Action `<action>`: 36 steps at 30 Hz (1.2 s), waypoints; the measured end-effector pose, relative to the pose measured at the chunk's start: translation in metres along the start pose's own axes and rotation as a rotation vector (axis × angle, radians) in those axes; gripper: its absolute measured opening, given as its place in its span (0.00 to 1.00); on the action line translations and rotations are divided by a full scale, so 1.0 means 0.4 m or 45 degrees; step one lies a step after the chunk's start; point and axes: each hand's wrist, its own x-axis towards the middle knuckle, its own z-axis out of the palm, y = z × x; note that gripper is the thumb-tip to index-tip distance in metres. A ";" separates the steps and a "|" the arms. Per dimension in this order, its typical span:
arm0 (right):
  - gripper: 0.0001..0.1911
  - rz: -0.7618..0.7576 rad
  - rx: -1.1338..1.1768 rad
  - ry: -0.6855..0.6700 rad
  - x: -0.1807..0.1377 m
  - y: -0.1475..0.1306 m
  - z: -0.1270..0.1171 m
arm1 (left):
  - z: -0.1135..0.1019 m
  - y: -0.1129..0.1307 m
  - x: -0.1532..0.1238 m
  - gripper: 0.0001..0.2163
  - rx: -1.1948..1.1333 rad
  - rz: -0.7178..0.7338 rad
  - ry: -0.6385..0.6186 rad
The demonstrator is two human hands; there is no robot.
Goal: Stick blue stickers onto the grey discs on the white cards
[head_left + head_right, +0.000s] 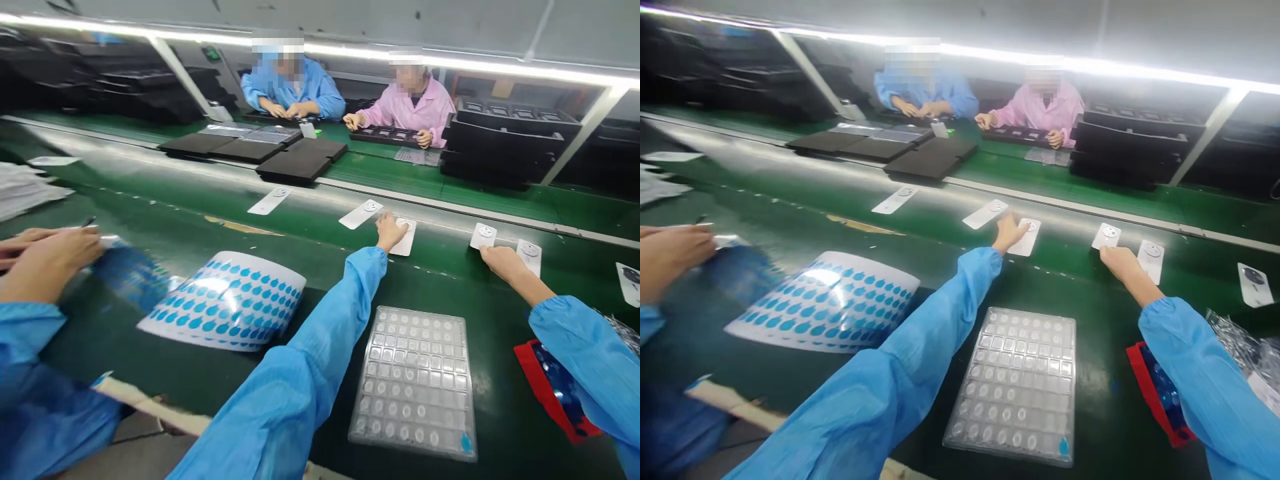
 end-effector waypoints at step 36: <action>0.10 -0.470 0.811 1.118 -0.645 -0.402 -0.288 | -0.233 -0.069 -0.850 0.09 -0.202 0.343 -0.433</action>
